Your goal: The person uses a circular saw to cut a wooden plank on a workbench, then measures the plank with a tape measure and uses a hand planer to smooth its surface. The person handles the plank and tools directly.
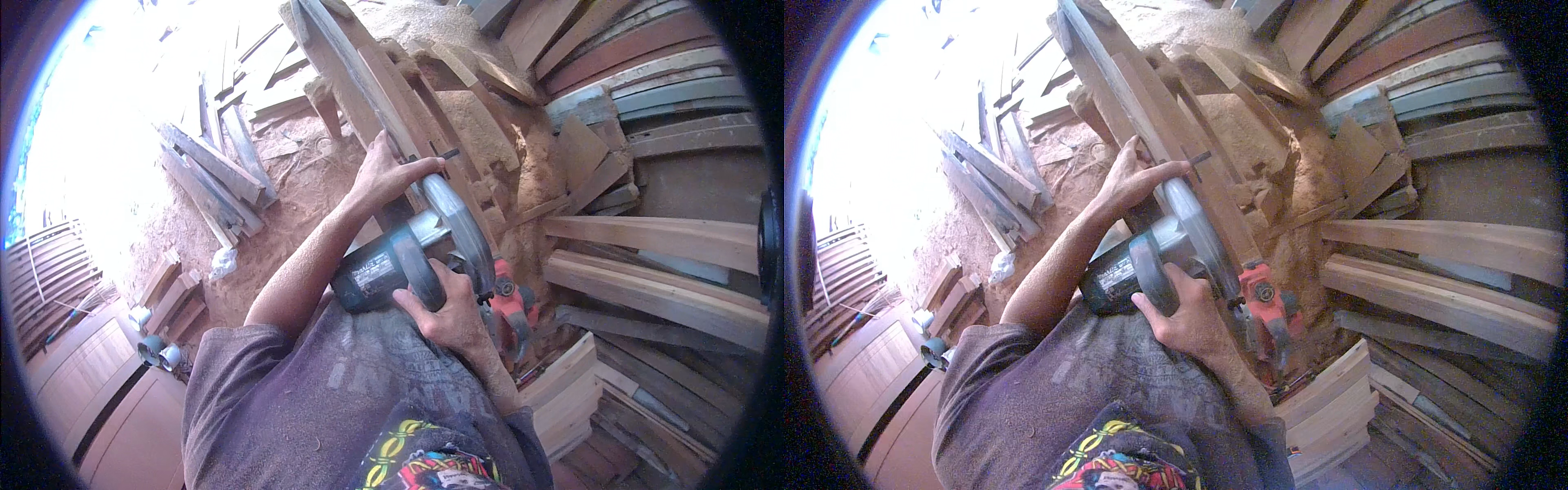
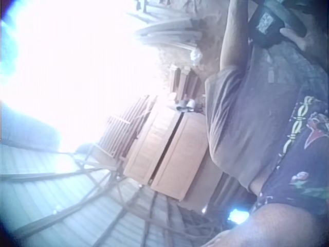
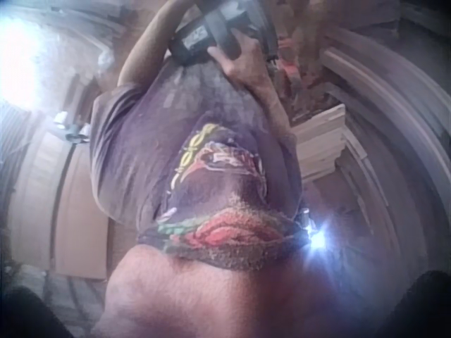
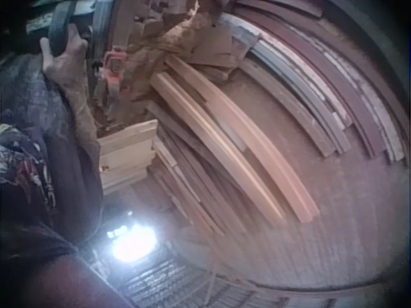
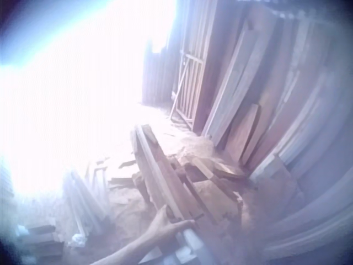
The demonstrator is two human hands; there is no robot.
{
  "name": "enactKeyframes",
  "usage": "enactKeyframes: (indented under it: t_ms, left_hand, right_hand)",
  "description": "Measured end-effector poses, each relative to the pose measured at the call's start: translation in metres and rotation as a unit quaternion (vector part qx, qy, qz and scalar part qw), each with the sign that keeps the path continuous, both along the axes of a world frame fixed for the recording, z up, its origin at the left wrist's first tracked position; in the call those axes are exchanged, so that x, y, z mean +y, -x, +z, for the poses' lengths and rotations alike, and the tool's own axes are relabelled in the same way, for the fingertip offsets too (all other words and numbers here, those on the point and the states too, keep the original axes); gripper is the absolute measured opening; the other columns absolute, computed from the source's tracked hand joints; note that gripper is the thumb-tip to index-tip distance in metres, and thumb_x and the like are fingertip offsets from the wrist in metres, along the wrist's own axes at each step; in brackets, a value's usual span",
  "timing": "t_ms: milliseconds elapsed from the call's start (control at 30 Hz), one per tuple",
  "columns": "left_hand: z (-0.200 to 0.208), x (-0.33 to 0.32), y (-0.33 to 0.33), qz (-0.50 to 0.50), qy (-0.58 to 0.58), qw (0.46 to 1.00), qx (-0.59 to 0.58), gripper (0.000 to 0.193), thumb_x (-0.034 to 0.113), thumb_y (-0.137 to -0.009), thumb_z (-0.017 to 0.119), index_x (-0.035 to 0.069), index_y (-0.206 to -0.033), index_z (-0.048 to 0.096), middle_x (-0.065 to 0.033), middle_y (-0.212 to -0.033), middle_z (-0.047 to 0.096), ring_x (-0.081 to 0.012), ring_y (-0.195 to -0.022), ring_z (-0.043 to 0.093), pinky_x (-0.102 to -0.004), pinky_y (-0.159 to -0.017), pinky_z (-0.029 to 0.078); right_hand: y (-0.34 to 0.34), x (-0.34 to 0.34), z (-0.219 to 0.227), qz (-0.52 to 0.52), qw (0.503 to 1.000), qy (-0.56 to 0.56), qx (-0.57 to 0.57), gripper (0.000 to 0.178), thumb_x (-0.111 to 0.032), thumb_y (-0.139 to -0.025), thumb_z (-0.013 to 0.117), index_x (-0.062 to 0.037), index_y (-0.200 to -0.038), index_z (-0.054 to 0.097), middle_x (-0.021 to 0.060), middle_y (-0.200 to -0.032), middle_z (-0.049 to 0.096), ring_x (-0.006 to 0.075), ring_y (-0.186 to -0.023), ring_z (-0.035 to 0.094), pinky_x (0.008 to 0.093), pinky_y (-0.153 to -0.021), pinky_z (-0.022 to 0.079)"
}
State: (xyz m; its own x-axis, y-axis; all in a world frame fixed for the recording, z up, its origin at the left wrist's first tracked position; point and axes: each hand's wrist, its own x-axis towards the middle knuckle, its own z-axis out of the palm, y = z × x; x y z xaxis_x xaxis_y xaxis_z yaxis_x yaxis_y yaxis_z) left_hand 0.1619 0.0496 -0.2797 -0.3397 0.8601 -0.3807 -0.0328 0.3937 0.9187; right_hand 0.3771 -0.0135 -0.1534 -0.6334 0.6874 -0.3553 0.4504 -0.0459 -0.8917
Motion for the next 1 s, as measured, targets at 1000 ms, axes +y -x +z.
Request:
enactKeyframes:
  t_ms: [1000]
  left_hand:
    - [0.016,0.02,0.032,-0.021,0.086,0.996,-0.004,0.122,0.047,-0.078,0.097,-0.017,-0.158,0.031,-0.0317,-0.129,0.07,-0.0341,-0.121,0.072,-0.0388,-0.107,0.055]
  right_hand:
    - [0.027,0.02,-0.009,0.015,0.999,0.01,0.03,0.035,-0.016,-0.093,0.082,0.002,-0.12,0.068,0.0183,-0.092,0.076,0.0269,-0.088,0.078,0.0402,-0.083,0.06]
